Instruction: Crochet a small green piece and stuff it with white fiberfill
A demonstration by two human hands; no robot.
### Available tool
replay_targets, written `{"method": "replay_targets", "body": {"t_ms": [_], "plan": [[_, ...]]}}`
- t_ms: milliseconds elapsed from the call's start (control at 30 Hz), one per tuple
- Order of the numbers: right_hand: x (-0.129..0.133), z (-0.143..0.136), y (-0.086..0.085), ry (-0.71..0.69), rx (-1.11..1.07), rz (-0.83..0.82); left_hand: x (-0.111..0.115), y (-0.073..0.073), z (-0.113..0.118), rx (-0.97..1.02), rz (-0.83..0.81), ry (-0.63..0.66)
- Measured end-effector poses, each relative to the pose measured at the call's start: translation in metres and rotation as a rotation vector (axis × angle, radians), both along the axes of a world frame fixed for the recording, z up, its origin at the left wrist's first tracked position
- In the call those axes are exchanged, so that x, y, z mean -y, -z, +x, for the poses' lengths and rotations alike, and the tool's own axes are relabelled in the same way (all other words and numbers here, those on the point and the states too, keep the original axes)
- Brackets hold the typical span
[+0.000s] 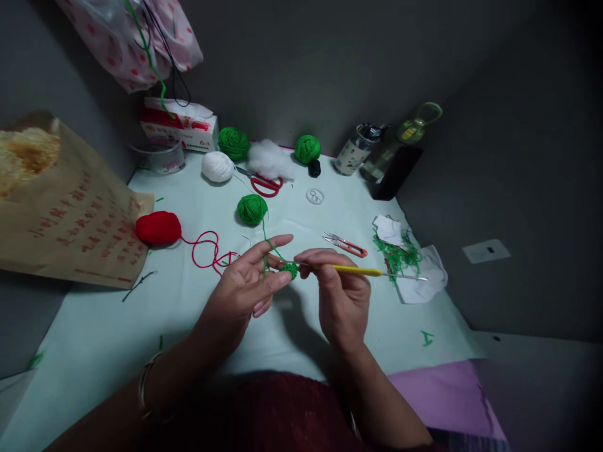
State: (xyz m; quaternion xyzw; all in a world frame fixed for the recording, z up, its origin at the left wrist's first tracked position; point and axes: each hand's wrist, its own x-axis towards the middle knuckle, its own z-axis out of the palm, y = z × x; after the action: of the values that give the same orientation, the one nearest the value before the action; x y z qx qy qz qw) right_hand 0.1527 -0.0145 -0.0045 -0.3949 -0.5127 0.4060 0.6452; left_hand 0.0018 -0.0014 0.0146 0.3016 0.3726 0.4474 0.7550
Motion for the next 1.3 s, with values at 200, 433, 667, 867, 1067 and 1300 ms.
{"method": "replay_targets", "body": {"t_ms": [200, 433, 667, 867, 1067, 1300], "plan": [[-0.001, 0.001, -0.002, 0.0, 0.007, 0.007, -0.002, 0.001, -0.002, 0.018, 0.0, -0.009], [-0.004, 0.006, -0.003, -0.022, -0.018, -0.024, -0.004, 0.002, -0.002, 0.016, 0.008, -0.002], [-0.005, 0.007, -0.003, 0.008, -0.077, -0.058, -0.005, 0.004, -0.003, 0.07, -0.022, 0.021], [-0.005, 0.009, -0.004, 0.008, -0.058, -0.034, -0.006, 0.007, -0.003, 0.115, -0.05, 0.023], [-0.005, 0.008, -0.004, 0.022, -0.027, -0.039, -0.005, 0.007, -0.002, 0.132, -0.06, 0.038], [-0.003, 0.01, -0.003, 0.042, 0.021, -0.043, -0.005, 0.006, -0.002, 0.101, -0.044, 0.031]]}}
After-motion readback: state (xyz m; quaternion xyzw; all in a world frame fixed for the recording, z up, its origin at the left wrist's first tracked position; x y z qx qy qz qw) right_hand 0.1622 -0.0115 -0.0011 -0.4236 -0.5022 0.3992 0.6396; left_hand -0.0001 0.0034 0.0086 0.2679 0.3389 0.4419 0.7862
